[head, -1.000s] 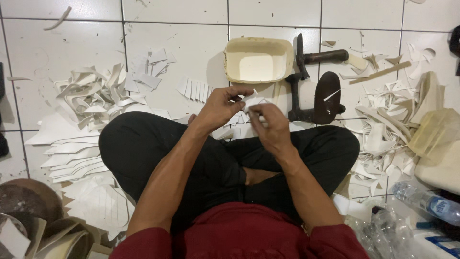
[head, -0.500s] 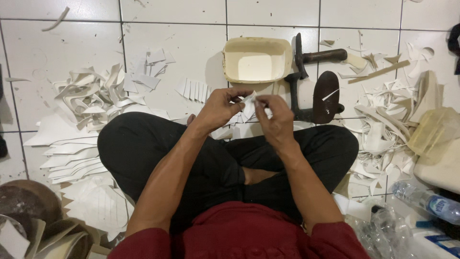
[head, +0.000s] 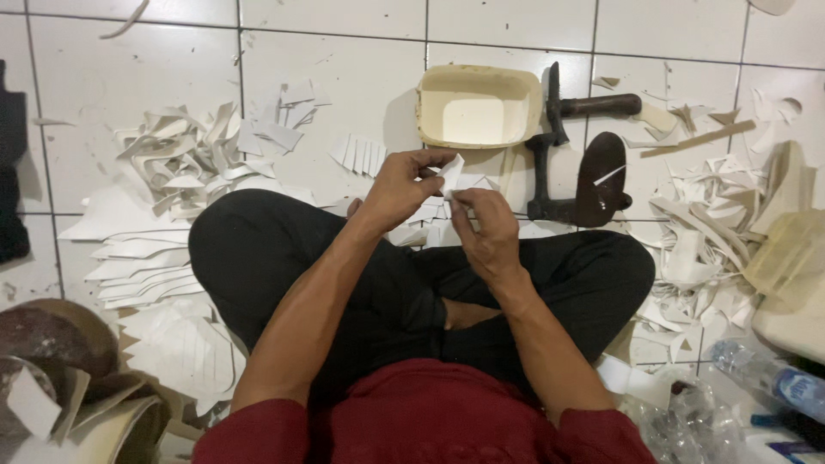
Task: The person sits on a tiled floor and peels thin white layers from small shoe parts by hand. They place the peeled layers into a nearby plastic container while surrounded by shoe scraps and tools.
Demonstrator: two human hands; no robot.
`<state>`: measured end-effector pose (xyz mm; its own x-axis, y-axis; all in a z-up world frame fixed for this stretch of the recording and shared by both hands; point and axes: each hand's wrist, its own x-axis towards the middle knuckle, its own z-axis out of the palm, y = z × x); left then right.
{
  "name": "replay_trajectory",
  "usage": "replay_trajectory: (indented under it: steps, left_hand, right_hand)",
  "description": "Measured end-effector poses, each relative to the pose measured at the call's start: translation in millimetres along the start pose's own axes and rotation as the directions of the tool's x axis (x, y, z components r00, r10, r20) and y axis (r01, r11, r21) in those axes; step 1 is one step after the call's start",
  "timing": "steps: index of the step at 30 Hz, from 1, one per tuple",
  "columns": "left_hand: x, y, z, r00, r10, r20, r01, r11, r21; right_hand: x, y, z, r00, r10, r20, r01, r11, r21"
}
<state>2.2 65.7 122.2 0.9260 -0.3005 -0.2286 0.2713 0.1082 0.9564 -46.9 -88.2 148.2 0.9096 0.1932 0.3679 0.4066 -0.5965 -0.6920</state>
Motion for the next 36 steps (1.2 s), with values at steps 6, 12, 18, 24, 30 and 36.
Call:
replay_trajectory:
  steps: [6, 12, 18, 24, 30, 36]
  left_hand:
    - [10.1, -24.6, -13.9, 0.995, 0.001, -0.097, 0.011, 0.992, 0.129]
    - [41.1, -15.8, -77.8, 0.908, 0.101, -0.406, 0.194, 0.758, 0.623]
    - [58.7, -96.6, -137.0, 0.765, 0.030, -0.643, 0.535, 0.526, 0.661]
    - [55.8, -99.0, -135.8, 0.785, 0.062, -0.617, 0.525, 0.462, 0.715]
    - [37.2, -58.2, -61.9, 0.934, -0.043, -0.355, 0.340, 0.412, 0.845]
    - [18.5, -92.6, 4.7, 0.968, -0.159, 0.192, -0.162, 0.187, 0.969]
  right_hand:
    - [-7.0, 7.3, 7.0, 0.999, 0.008, 0.034, -0.009, 1.000, 0.018]
    - [-13.7, 17.8, 7.1, 0.995, 0.100, -0.023, -0.098, 0.994, 0.048]
    - [-16.9, 38.5, 8.9, 0.983, 0.168, -0.073, -0.163, 0.985, 0.061]
    - [-19.3, 49.0, 7.9, 0.974, 0.206, -0.100, -0.203, 0.979, 0.032]
    - [-12.6, 66.5, 3.9, 0.967, 0.174, -0.184, -0.186, 0.981, -0.047]
    - [40.5, 76.6, -5.2, 0.959, 0.242, -0.144, -0.254, 0.964, -0.074]
